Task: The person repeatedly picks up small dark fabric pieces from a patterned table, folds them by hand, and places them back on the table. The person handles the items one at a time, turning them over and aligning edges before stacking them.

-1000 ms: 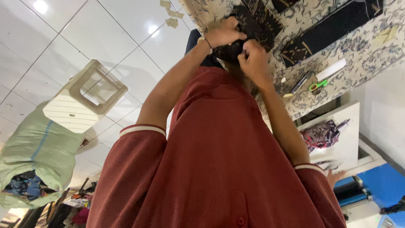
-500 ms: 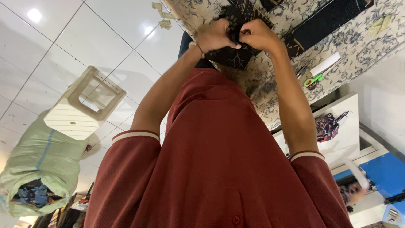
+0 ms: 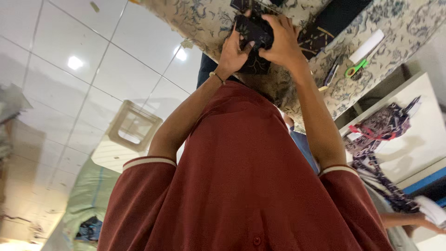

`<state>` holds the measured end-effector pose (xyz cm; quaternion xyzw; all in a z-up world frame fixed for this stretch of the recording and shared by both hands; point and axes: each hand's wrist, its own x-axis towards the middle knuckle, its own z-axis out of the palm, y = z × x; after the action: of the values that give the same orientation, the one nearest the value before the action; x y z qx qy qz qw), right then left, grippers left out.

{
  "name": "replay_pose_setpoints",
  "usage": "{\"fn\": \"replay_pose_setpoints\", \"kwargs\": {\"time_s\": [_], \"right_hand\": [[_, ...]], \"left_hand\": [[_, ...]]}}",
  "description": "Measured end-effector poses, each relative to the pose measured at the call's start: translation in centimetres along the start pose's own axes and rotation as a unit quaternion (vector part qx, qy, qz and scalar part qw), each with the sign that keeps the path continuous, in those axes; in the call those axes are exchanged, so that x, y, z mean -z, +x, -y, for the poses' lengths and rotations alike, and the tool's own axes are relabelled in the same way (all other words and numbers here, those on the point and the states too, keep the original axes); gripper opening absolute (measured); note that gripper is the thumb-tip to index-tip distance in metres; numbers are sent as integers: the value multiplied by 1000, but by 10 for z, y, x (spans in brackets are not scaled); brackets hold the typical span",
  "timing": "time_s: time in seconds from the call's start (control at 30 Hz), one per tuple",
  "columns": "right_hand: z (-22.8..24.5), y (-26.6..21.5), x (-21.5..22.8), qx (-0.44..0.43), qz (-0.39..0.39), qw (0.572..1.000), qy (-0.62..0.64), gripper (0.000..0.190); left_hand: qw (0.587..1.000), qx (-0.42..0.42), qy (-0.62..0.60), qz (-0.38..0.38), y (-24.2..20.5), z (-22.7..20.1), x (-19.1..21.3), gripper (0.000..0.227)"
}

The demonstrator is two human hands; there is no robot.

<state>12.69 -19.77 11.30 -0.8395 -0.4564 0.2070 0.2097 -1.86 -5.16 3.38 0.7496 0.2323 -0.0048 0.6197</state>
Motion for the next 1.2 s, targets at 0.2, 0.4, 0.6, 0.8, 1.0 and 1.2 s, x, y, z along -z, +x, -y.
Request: {"fn": "replay_pose_setpoints", "kwargs": {"time_s": [0.2,0.4,0.6,0.8,1.0,1.2], "right_hand": [[-10,5,-20,-103,118,985,70,59],[-8,-24,-40,-49,99,994,-19,30],[-23,-45,64,-258,116,953,110,37],[-69,-92,221,-163,-155,974,-39,28],[-98,-77,198,-297,-62,945,-122,19],[-96,-66,47,-192,-89,961,-176,80]], "left_hand": [[996,-92,-7,14,-8,-25,9,98],[993,-94,-24,-64,-26,-35,9,100],[960,-45,266,-70,-34,-44,14,84],[931,52,360,-35,-20,-68,-1,71],[922,74,379,-29,-14,-80,-8,49],[947,92,305,44,-7,-71,-12,37]]}}
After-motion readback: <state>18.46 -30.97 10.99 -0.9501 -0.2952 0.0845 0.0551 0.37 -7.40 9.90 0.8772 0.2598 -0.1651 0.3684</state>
